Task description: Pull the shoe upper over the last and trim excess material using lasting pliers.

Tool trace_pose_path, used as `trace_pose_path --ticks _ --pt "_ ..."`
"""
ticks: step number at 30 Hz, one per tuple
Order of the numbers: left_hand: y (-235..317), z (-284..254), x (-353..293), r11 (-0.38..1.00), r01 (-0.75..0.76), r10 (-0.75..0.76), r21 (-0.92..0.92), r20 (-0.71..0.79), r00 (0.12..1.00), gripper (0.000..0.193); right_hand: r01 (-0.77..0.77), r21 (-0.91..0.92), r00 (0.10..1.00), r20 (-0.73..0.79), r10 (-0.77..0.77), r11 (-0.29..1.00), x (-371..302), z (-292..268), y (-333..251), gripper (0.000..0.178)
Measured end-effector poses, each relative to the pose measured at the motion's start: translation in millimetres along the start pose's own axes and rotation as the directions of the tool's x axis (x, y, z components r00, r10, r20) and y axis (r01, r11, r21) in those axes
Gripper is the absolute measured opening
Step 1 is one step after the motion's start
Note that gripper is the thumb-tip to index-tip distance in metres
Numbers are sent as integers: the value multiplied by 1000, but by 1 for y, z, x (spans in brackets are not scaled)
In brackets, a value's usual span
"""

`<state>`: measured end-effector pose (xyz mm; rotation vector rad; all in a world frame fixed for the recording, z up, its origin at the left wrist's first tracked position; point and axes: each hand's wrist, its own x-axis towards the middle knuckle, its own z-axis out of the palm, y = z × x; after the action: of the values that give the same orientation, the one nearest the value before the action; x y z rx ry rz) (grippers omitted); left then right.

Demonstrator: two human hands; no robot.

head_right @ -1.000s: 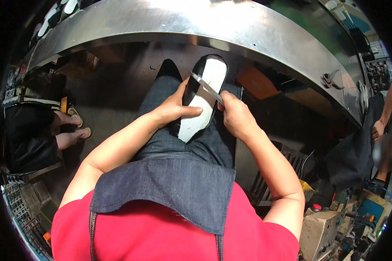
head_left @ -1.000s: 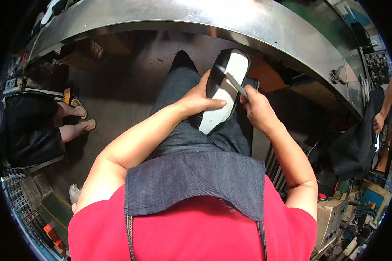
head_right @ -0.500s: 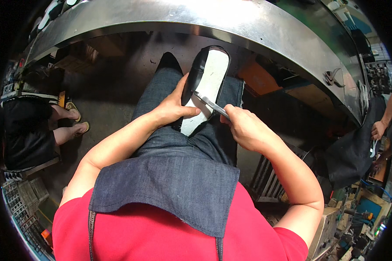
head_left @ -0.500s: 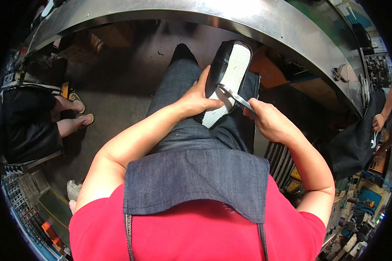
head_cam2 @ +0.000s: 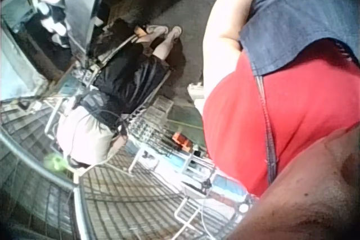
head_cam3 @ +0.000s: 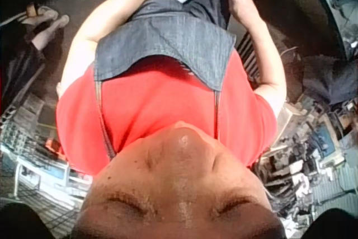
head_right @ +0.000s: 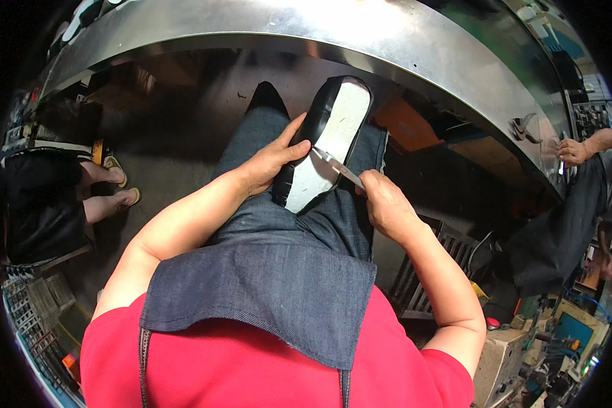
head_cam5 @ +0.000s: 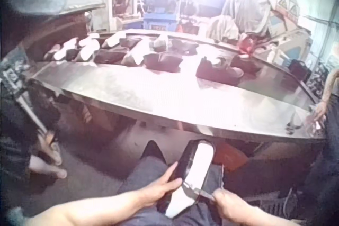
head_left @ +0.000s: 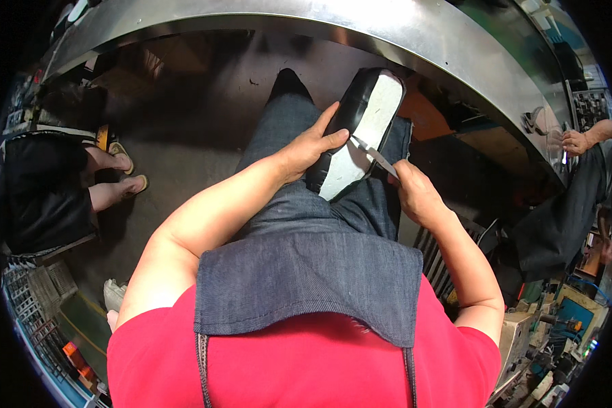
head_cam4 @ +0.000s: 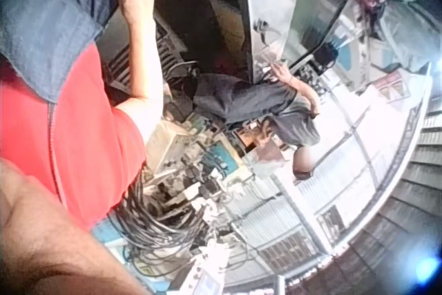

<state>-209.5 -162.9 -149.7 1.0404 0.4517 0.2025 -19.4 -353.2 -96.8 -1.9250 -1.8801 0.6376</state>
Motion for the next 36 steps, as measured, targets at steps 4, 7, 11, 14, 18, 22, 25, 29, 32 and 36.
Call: trace_pose_path --ticks 4,7,11,14,18,22,25,29,32,36 --pt "0 2 1 989 -41 46 141 -32 998 88 -85 176 996 -6 87 981 -18 -6 -12 26" --pt "0 7 1 957 -31 62 289 -100 993 86 -238 374 966 -5 259 896 -10 -8 -32 27" --pt "-1 12 0 920 -59 106 387 -100 989 93 -145 203 959 -210 188 968 22 18 -26 24" --pt "2 7 -10 913 -132 161 385 -43 986 99 -176 138 966 -165 198 975 26 5 -35 21" --pt "6 -1 -12 977 -85 114 -196 141 983 91 -153 221 950 -235 205 963 25 18 -33 21" --pt "4 -2 -14 961 -25 53 -275 95 994 82 -145 105 977 -143 159 984 16 10 -41 23" --pt "1 -6 -13 962 -7 24 -272 58 998 82 -118 144 985 -105 134 982 11 24 -51 16" --pt "-9 -10 -10 955 -23 37 -295 42 998 84 -155 -35 986 63 157 987 6 3 -62 13" --pt "-6 -6 -10 951 -8 31 -308 68 997 84 -78 96 992 -86 87 992 7 19 -65 13" --pt "-15 -11 -7 959 -34 39 -281 11 999 84 -240 -69 965 95 246 968 1 5 -65 17"
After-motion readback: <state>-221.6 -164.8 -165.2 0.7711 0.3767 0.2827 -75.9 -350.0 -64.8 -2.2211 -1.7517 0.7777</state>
